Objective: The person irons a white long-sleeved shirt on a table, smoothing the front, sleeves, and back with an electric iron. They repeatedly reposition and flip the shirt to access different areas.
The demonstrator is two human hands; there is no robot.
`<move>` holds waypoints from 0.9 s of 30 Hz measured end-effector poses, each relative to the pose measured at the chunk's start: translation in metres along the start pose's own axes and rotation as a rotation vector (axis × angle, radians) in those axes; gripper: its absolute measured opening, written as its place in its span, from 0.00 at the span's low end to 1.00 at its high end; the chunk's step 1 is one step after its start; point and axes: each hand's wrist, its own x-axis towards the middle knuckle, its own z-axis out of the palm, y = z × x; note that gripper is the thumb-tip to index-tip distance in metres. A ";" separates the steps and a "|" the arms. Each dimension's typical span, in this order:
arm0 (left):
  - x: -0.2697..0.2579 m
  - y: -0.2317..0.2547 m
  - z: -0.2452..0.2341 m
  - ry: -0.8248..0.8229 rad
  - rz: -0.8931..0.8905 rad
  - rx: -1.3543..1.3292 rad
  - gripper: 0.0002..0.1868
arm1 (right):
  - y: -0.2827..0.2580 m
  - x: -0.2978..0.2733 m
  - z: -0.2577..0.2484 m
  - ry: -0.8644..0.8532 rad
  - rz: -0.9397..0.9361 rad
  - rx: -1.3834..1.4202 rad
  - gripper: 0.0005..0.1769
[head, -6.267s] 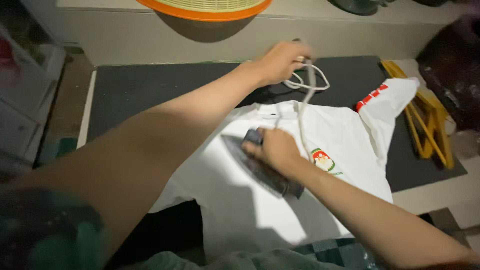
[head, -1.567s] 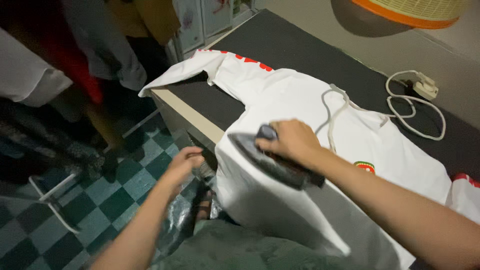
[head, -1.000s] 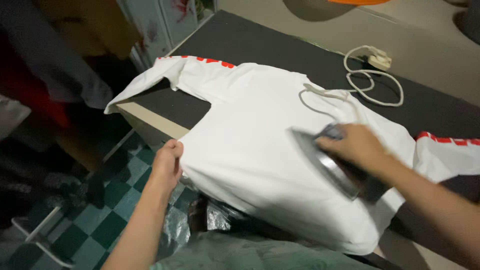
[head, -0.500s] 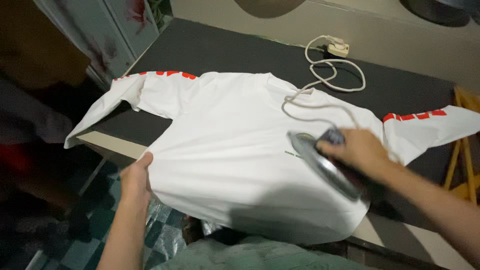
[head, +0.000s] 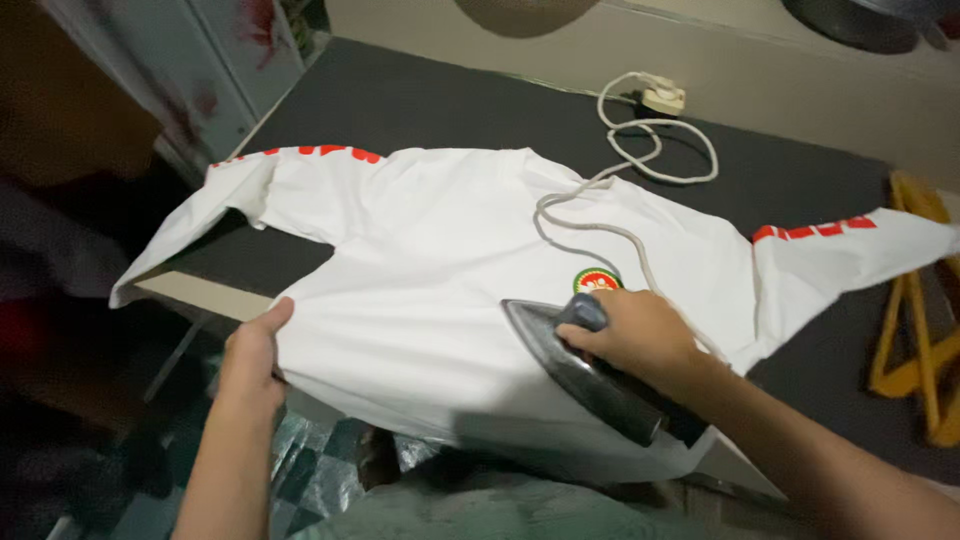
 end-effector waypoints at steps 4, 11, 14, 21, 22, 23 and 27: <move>0.001 0.004 0.007 -0.004 0.070 -0.064 0.24 | 0.079 -0.003 -0.013 0.032 0.268 0.098 0.31; -0.013 0.021 0.017 -0.214 0.098 -0.203 0.25 | 0.308 -0.031 -0.010 0.278 0.689 -0.216 0.53; -0.030 0.054 0.028 -0.270 0.309 -0.255 0.24 | 0.357 -0.050 -0.004 0.278 0.794 -0.211 0.43; -0.049 0.093 0.042 -0.205 0.547 -0.234 0.25 | 0.342 -0.038 -0.030 0.422 0.721 -0.010 0.41; -0.049 0.092 0.036 -0.173 0.551 -0.232 0.25 | 0.332 -0.028 -0.037 0.383 0.719 0.023 0.40; -0.049 0.090 0.029 -0.139 0.557 -0.226 0.26 | 0.322 -0.019 -0.043 0.343 0.717 0.056 0.39; -0.048 0.099 -0.005 0.008 0.572 -0.203 0.26 | 0.280 0.008 -0.052 0.200 0.578 0.001 0.36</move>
